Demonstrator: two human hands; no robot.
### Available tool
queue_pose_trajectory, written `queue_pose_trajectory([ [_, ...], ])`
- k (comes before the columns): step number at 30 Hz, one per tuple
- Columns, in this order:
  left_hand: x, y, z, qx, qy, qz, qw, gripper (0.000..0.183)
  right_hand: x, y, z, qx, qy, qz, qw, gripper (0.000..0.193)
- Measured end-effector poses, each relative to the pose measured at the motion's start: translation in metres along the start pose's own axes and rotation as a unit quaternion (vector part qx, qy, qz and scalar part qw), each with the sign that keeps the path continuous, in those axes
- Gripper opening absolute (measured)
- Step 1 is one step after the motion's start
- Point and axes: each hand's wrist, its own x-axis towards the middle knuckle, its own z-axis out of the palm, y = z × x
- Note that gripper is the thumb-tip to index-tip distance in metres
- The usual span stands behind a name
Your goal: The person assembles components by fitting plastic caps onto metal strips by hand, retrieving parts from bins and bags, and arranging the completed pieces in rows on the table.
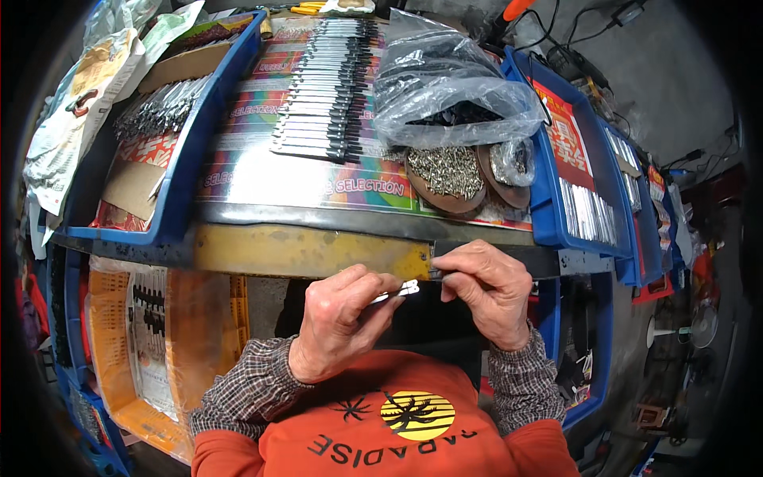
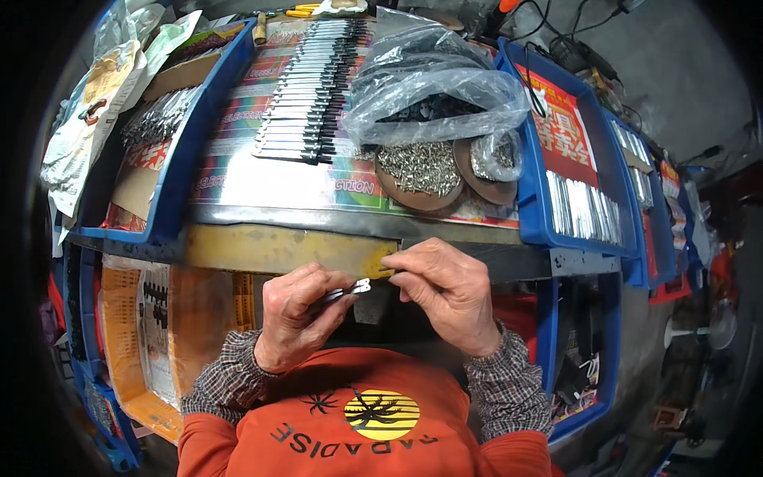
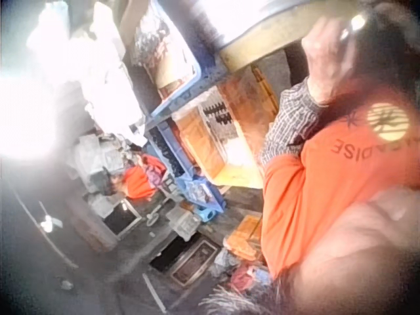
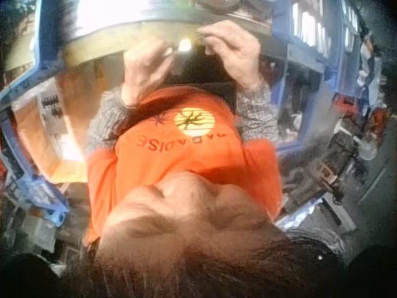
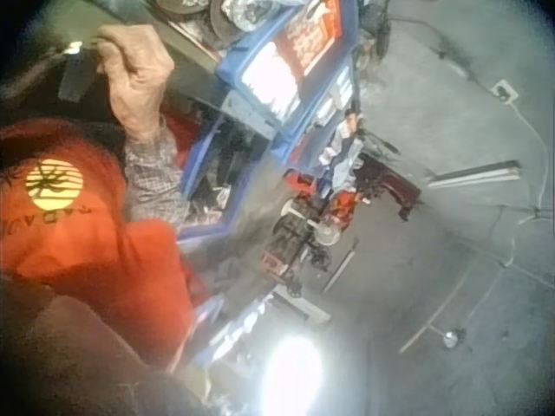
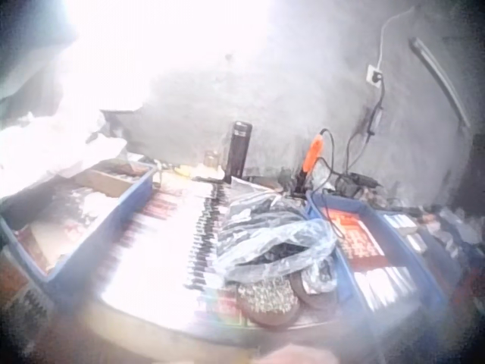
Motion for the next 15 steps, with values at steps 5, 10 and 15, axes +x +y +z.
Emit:
queue_pose_trajectory([
  [5,-0.005,0.004,0.007,-0.023,-0.007,0.004,1.0,0.019,-0.015,0.002,0.005,0.011,0.006,-0.008,1.0,0.019],
  [10,-0.01,0.012,0.01,-0.021,-0.026,-0.009,0.999,0.019,-0.028,0.001,0.008,0.067,0.03,0.035,0.997,0.021],
  [15,-0.011,0.012,0.012,-0.024,-0.029,-0.003,0.999,0.02,-0.03,0.007,0.007,0.047,0.003,0.02,0.999,0.021],
])
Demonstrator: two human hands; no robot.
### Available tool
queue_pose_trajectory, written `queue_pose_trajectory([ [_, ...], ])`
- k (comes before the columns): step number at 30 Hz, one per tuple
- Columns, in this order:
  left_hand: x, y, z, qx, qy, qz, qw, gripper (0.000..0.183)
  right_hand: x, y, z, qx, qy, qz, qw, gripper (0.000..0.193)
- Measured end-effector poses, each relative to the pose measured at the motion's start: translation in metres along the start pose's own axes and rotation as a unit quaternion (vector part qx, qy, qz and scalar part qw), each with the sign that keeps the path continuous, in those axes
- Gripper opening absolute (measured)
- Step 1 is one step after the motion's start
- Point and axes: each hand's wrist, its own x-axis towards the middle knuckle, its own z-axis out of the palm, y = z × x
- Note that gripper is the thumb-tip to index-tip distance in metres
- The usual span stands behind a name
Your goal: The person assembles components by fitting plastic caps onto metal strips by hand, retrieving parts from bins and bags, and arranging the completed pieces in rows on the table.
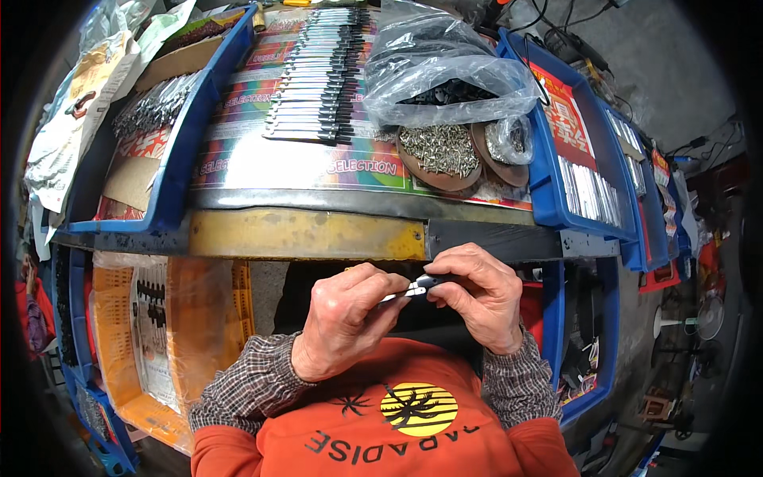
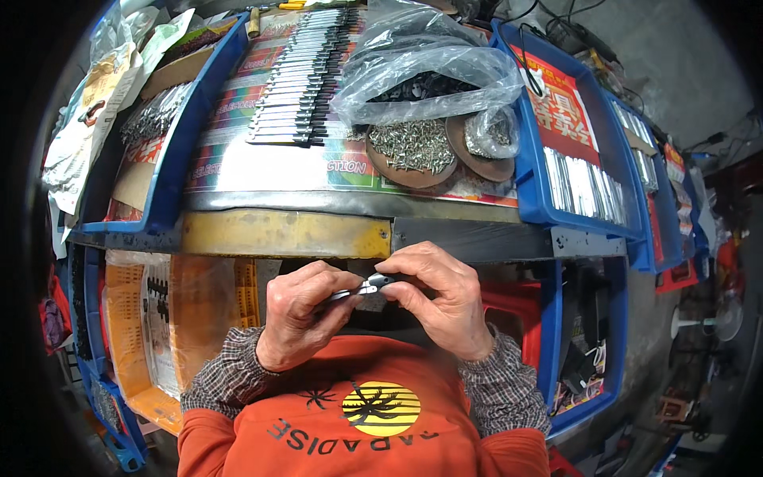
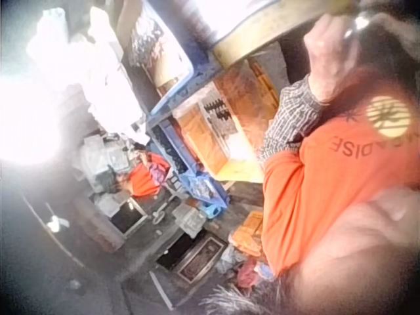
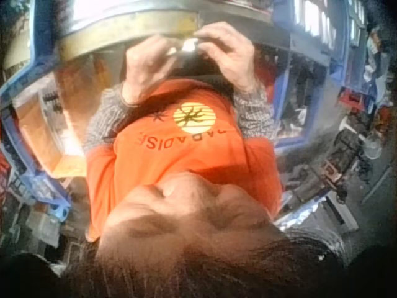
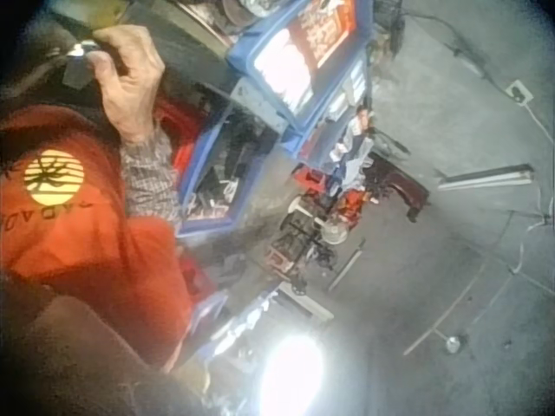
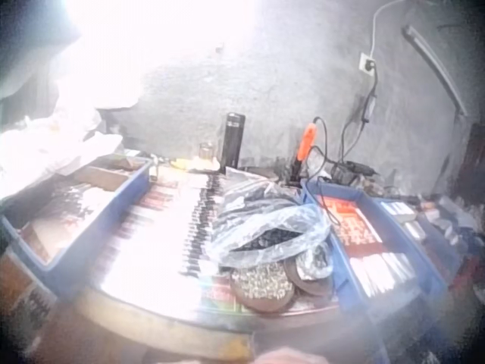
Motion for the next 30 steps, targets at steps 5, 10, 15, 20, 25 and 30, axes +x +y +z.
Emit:
queue_pose_trajectory([
  [5,-0.001,0.002,0.002,0.018,-0.008,0.013,1.0,0.021,-0.002,0.002,-0.002,0.042,-0.031,0.034,0.998,0.019],
  [10,0.0,0.002,0.003,0.022,-0.018,0.016,0.999,0.02,-0.005,0.004,-0.001,0.107,-0.016,0.095,0.99,0.019],
  [15,-0.002,0.0,0.005,0.025,-0.031,0.018,0.999,0.02,-0.007,0.014,-0.005,0.122,-0.04,0.099,0.987,0.02],
  [20,-0.008,-0.007,0.01,0.03,-0.024,0.032,0.999,0.02,-0.007,0.022,-0.006,0.127,-0.085,0.087,0.984,0.02],
  [25,-0.013,-0.014,0.014,0.022,-0.022,0.033,0.999,0.02,-0.009,0.03,-0.003,0.149,-0.102,0.109,0.978,0.02],
  [30,-0.023,-0.021,0.02,-0.001,-0.037,0.029,0.999,0.02,-0.017,0.038,-0.002,0.159,-0.141,0.102,0.972,0.019],
])
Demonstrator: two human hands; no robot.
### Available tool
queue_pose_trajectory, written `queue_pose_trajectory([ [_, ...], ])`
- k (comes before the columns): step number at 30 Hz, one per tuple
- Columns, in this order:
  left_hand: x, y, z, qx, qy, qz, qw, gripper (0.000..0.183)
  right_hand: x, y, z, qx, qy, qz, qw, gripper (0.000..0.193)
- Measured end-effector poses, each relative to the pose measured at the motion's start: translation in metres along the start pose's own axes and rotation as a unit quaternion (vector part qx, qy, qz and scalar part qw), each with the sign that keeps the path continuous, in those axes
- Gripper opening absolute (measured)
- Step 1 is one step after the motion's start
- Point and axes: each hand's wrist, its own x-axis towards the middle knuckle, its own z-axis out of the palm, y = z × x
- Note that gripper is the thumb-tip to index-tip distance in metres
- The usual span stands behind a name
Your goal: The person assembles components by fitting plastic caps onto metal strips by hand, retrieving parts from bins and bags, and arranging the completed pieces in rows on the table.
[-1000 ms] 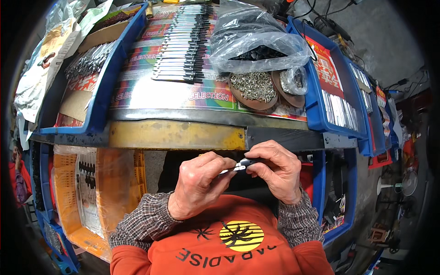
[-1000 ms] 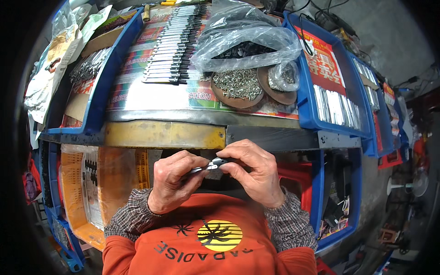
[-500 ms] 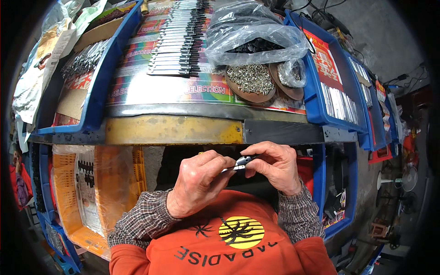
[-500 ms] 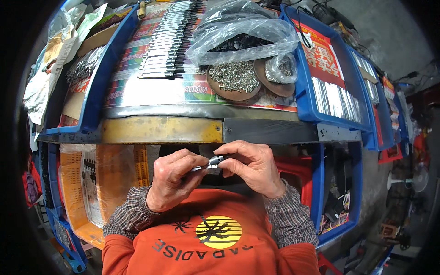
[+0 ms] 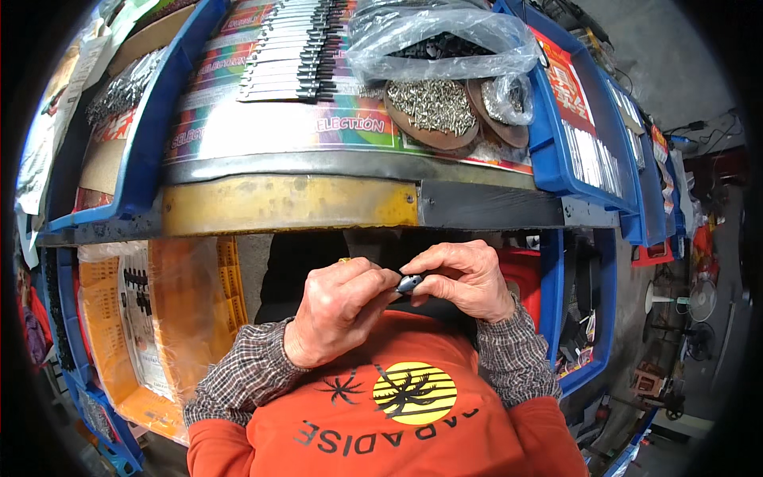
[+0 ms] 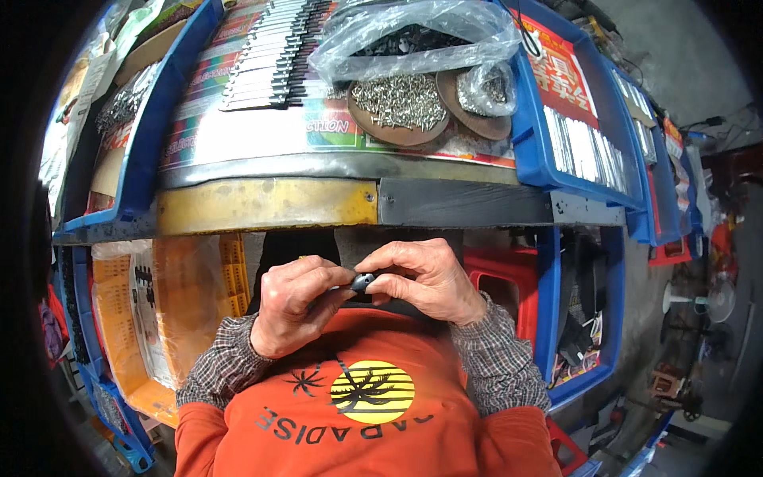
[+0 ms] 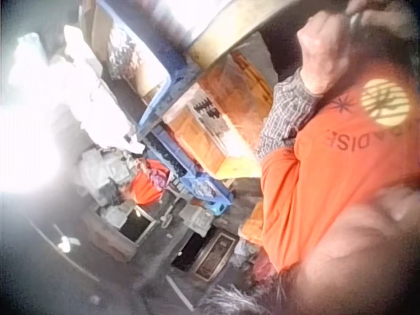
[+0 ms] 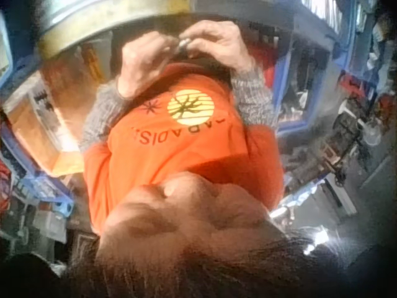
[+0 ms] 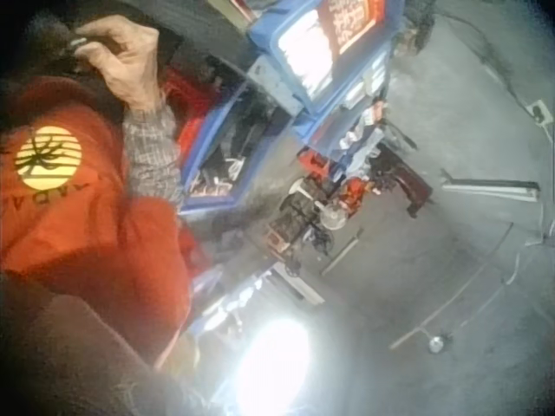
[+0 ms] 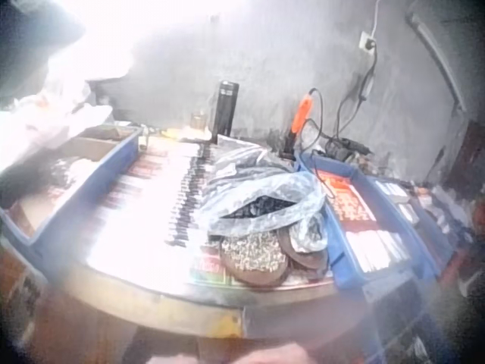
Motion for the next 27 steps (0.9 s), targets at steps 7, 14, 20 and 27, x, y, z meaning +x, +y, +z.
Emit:
queue_pose_trajectory([
  [7,-0.012,-0.011,0.007,-0.01,-0.014,-0.013,1.0,0.021,-0.006,0.011,0.007,-0.079,0.018,-0.009,0.997,0.017],
  [14,-0.03,-0.016,0.016,-0.002,-0.026,-0.037,0.999,0.023,-0.02,0.033,0.024,-0.199,0.039,-0.067,0.977,0.019],
  [20,-0.034,-0.019,0.024,0.007,-0.001,-0.025,1.0,0.022,-0.023,0.043,0.027,-0.192,0.056,-0.078,0.977,0.018],
  [27,-0.039,-0.024,0.028,-0.006,-0.019,-0.036,0.999,0.022,-0.026,0.052,0.028,-0.172,0.051,-0.062,0.982,0.015],
])
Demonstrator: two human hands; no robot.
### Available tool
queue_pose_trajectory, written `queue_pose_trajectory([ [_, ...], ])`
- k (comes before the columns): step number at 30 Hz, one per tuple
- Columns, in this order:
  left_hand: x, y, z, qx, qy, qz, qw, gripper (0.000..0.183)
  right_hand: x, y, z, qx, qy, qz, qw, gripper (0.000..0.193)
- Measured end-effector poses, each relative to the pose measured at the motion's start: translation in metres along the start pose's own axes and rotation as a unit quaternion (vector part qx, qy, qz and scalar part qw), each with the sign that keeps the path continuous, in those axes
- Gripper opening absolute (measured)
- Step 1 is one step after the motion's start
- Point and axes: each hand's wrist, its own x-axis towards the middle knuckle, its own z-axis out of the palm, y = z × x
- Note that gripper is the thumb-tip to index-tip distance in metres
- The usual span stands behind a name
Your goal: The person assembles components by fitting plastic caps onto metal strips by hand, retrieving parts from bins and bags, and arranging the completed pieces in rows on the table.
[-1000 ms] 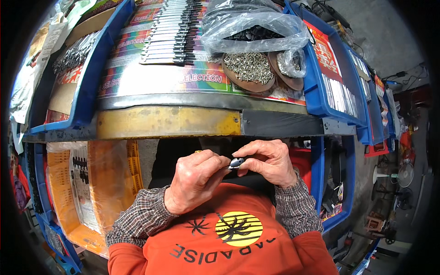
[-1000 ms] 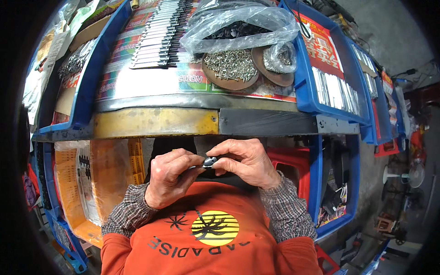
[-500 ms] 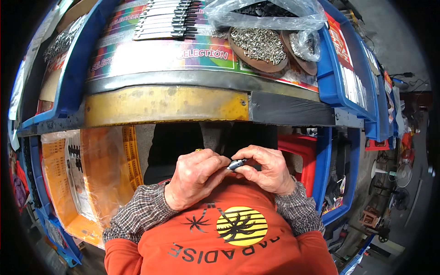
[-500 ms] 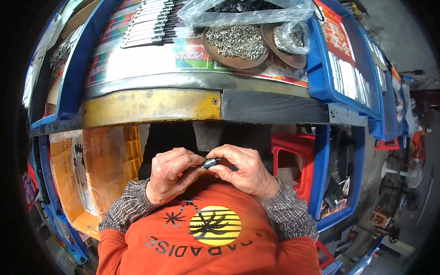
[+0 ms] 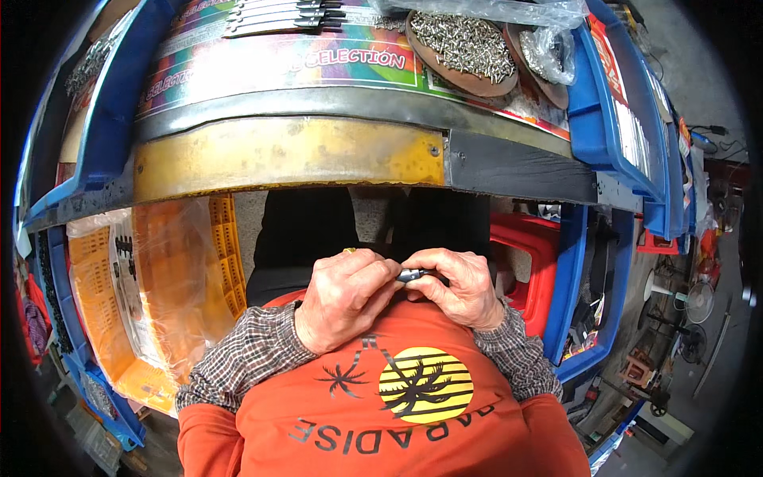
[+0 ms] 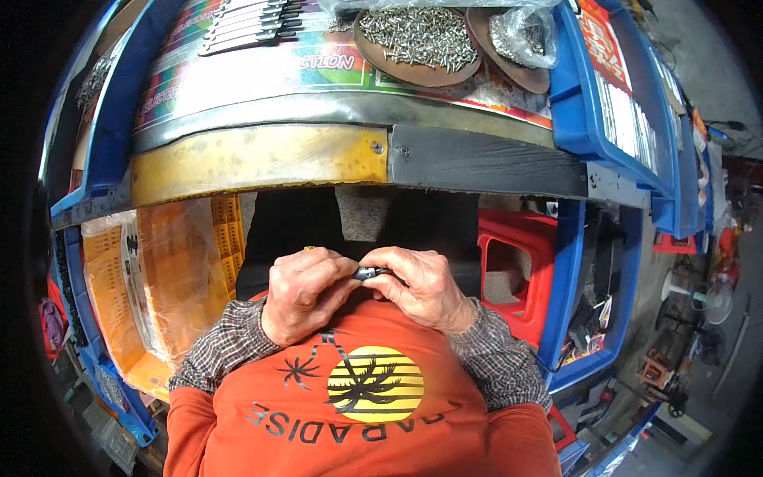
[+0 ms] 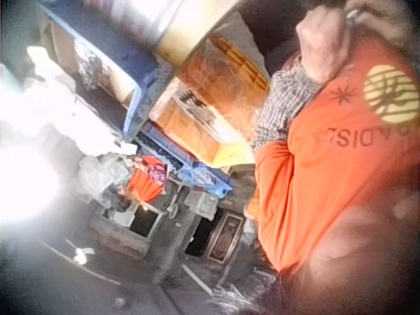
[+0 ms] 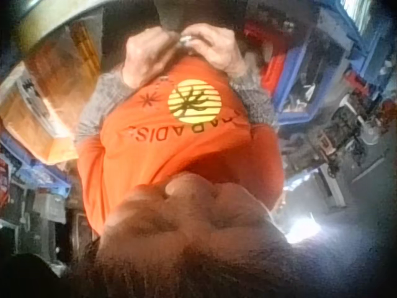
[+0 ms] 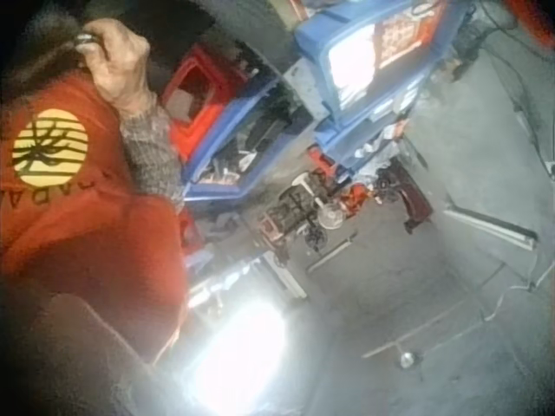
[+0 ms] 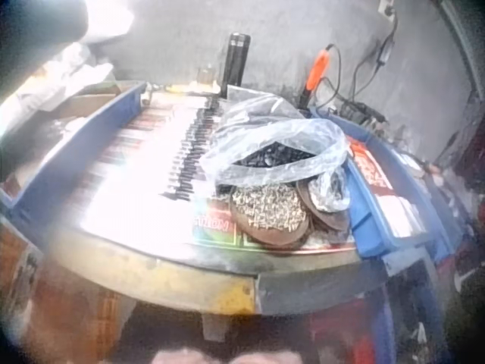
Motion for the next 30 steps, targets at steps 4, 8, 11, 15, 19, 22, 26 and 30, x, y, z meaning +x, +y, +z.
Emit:
queue_pose_trajectory([
  [4,0.001,-0.002,0.001,0.005,-0.003,0.002,1.0,0.019,-0.003,0.003,0.003,-0.025,0.008,-0.009,1.0,0.015],
  [8,0.0,-0.003,-0.001,0.022,-0.025,-0.001,0.999,0.024,-0.009,0.003,0.006,0.027,0.028,0.029,0.999,0.017],
  [11,0.001,-0.002,-0.001,0.021,-0.027,0.002,0.999,0.024,-0.012,0.001,0.008,0.085,0.046,0.063,0.993,0.016],
  [15,-0.003,-0.003,0.001,0.024,-0.031,-0.002,0.999,0.024,-0.013,0.001,0.01,0.072,0.035,0.089,0.993,0.016],
  [19,-0.006,-0.002,0.005,0.021,0.001,-0.01,1.0,0.024,-0.013,0.002,0.012,0.037,0.053,0.064,0.996,0.015],
  [22,-0.005,-0.003,0.006,0.025,0.008,-0.005,1.0,0.024,-0.013,0.003,0.011,0.002,0.059,0.037,0.998,0.014],
  [26,-0.002,-0.006,0.002,0.038,-0.025,-0.003,0.999,0.023,-0.011,0.006,0.01,0.023,0.054,0.041,0.997,0.014],
  [30,-0.003,-0.012,0.005,0.026,-0.021,0.017,0.999,0.023,-0.012,0.009,0.011,0.031,0.055,0.046,0.997,0.014],
])
